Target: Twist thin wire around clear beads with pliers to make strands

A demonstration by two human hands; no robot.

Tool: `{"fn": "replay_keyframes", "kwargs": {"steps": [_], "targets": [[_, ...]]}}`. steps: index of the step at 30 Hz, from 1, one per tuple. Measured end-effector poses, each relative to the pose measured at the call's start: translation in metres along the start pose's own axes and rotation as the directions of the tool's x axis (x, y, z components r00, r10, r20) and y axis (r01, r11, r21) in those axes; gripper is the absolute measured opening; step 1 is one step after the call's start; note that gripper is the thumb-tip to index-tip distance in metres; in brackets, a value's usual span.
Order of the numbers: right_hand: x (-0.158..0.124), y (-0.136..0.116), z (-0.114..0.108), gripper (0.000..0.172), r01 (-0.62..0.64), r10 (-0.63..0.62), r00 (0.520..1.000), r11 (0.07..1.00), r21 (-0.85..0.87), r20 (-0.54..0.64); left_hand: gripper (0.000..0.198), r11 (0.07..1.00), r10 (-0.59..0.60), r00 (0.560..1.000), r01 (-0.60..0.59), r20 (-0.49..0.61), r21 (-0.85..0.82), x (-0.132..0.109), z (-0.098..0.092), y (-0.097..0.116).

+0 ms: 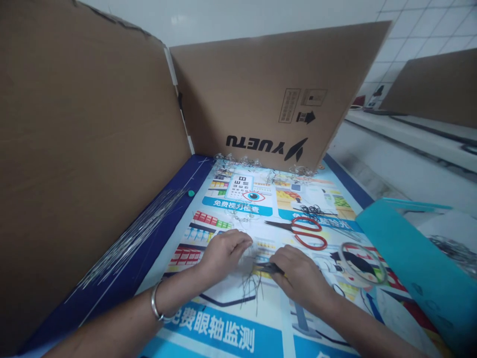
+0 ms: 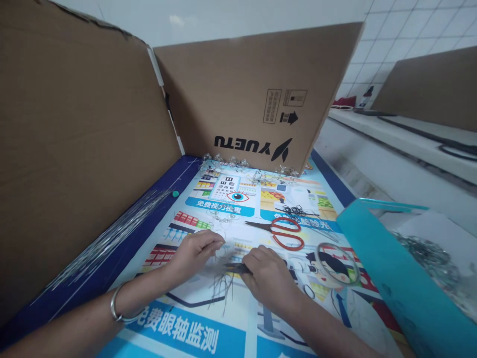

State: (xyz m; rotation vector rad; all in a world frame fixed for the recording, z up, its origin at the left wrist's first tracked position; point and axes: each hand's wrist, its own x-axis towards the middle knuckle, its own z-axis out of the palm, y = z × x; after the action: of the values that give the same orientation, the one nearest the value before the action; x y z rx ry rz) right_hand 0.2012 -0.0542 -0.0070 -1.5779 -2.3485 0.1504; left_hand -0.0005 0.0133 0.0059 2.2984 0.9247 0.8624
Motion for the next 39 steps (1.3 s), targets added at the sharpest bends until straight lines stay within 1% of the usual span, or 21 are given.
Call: {"fn": "replay_keyframes", "kwargs": {"steps": [3,5,9,13,19,23,26,28,30,31,33,34,36,37,39], "targets": [[0.004,0.001,-0.006,0.02,-0.122,0.121,0.993,0.99,0.072,0.011,0.014,0.995,0.102,0.995,-0.102,0.002,-0.003,0.002,-0.004,-0.001],[0.008,0.0,-0.011,0.027,-0.172,0.168,0.984,0.982,0.075,0.055,0.012,0.992,0.127,0.992,-0.127,0.006,0.01,0.002,-0.006,0.001],[0.015,-0.005,-0.018,0.028,-0.152,0.14,0.979,0.985,0.077,0.15,0.009,0.993,0.12,0.993,-0.12,0.001,0.004,0.003,-0.009,0.008],[0.019,-0.008,-0.017,0.029,-0.148,0.136,0.974,0.987,0.056,0.184,0.009,0.994,0.09,0.996,-0.092,-0.022,-0.065,0.004,-0.01,0.008],[0.021,-0.007,-0.012,0.028,-0.159,0.158,0.96,0.987,-0.014,0.232,0.01,0.994,0.068,0.997,-0.065,0.031,-0.088,0.003,-0.008,0.006],[0.02,-0.006,-0.011,0.027,-0.152,0.155,0.966,0.988,-0.032,0.209,0.009,0.995,-0.007,0.998,0.012,0.055,-0.095,0.004,-0.007,0.008],[0.017,-0.004,-0.01,0.029,-0.17,0.17,0.971,0.985,-0.016,0.166,0.012,0.991,-0.072,0.997,0.076,0.041,-0.107,0.005,-0.011,0.008],[0.015,-0.002,-0.008,0.03,-0.182,0.179,0.975,0.983,0.011,0.131,0.012,0.991,-0.074,0.997,0.075,0.013,-0.114,0.004,-0.015,0.007],[0.014,0.0,-0.004,0.032,-0.191,0.188,0.979,0.981,0.042,0.079,0.01,0.995,-0.043,0.999,0.042,-0.012,-0.089,0.0,-0.019,0.006],[0.013,0.001,-0.002,0.032,-0.194,0.191,0.98,0.979,0.059,0.05,0.009,0.998,-0.017,1.0,0.016,-0.007,-0.063,-0.005,-0.02,0.006],[0.012,0.003,0.001,0.033,-0.194,0.195,0.981,0.976,0.095,0.002,0.012,0.997,0.074,0.997,-0.074,0.032,0.001,-0.017,-0.022,0.007],[0.012,0.003,0.003,0.034,-0.194,0.197,0.98,0.975,0.106,-0.015,0.015,0.992,0.122,0.988,-0.125,0.094,0.022,-0.023,-0.022,0.007],[0.011,0.004,0.004,0.034,-0.191,0.196,0.98,0.974,0.118,-0.034,0.023,0.971,0.203,0.944,-0.229,0.259,0.074,-0.036,-0.021,0.009],[0.011,0.004,0.005,0.035,-0.189,0.195,0.98,0.975,0.119,-0.039,0.027,0.962,0.186,0.925,-0.24,0.332,0.128,-0.041,-0.021,0.009],[0.012,0.005,0.005,0.035,-0.186,0.192,0.98,0.976,0.115,-0.044,0.031,0.941,0.132,0.891,-0.25,0.435,0.227,-0.048,-0.02,0.01]]}}
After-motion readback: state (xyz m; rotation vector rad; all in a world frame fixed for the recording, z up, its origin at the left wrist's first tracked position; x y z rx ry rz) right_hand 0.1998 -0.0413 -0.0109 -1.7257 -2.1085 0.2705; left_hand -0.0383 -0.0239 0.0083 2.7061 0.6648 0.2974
